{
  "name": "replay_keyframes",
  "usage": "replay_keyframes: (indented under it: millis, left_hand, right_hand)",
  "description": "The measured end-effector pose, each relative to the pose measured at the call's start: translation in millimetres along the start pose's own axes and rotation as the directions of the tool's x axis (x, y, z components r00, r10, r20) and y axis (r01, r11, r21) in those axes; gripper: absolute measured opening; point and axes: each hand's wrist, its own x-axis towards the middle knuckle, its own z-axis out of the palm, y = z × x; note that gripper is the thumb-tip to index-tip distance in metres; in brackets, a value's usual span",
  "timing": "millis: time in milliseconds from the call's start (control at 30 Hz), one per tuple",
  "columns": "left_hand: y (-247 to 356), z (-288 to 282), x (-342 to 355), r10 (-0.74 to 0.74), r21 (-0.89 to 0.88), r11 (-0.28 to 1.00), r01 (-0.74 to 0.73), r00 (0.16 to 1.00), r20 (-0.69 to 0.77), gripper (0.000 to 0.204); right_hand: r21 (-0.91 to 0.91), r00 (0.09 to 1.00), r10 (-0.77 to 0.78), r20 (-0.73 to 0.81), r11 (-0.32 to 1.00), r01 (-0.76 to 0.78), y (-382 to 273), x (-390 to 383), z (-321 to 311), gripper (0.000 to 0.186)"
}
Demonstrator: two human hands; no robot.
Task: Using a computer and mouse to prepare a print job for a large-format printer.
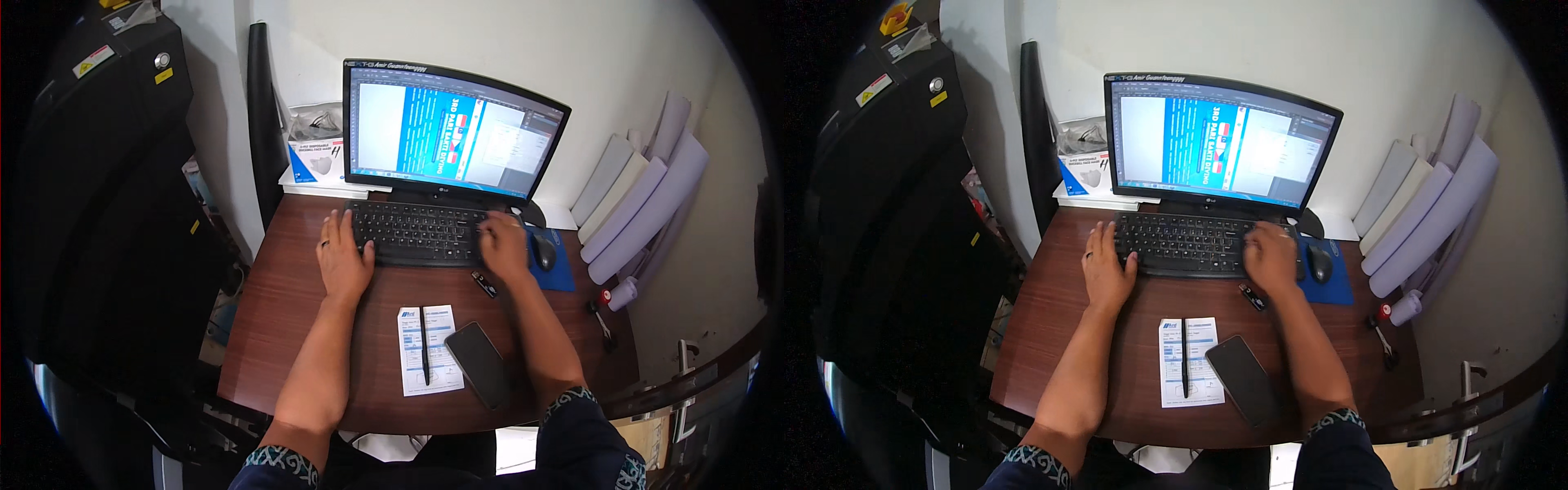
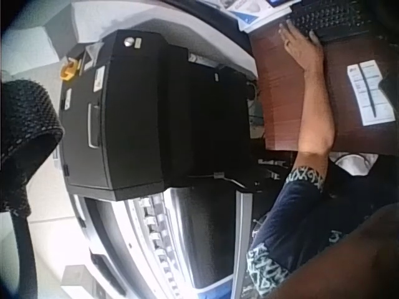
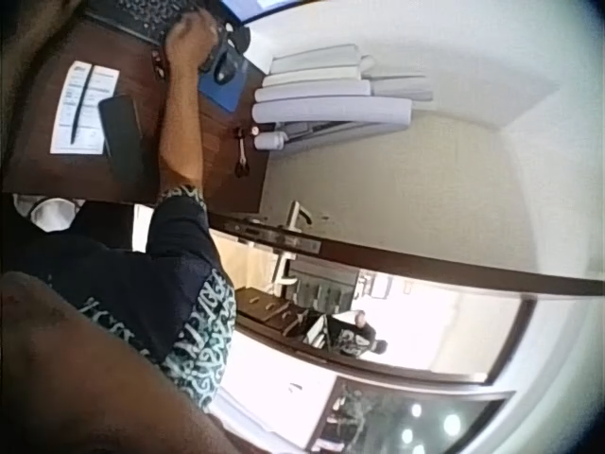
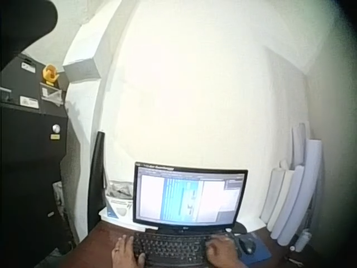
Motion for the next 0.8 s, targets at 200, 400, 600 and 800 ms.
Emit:
replay_keyframes:
  millis: [200,400,600,800]
  left_hand:
    - [5,10,0,-0.237,0.119,0.967,0.225,0.966,0.101,0.081]
    - [-1,11,4,-0.338,0.108,0.940,0.322,0.922,0.191,0.083]
    - [-6,13,4,-0.341,0.070,0.940,0.333,0.920,0.194,0.079]
    - [-6,15,3,-0.333,0.042,0.943,0.331,0.922,0.195,0.077]
  right_hand:
    - [-0.268,0.914,0.205,-0.350,0.913,-0.307,126,-61,-65,0.015]
    - [-0.193,0.917,0.333,-0.218,0.907,-0.375,138,-60,-51,0.024]
    - [-0.100,0.895,0.423,-0.139,0.894,-0.438,137,-61,-45,0.024]
    - [-0.025,0.893,0.418,-0.169,0.904,-0.427,137,-61,-48,0.025]
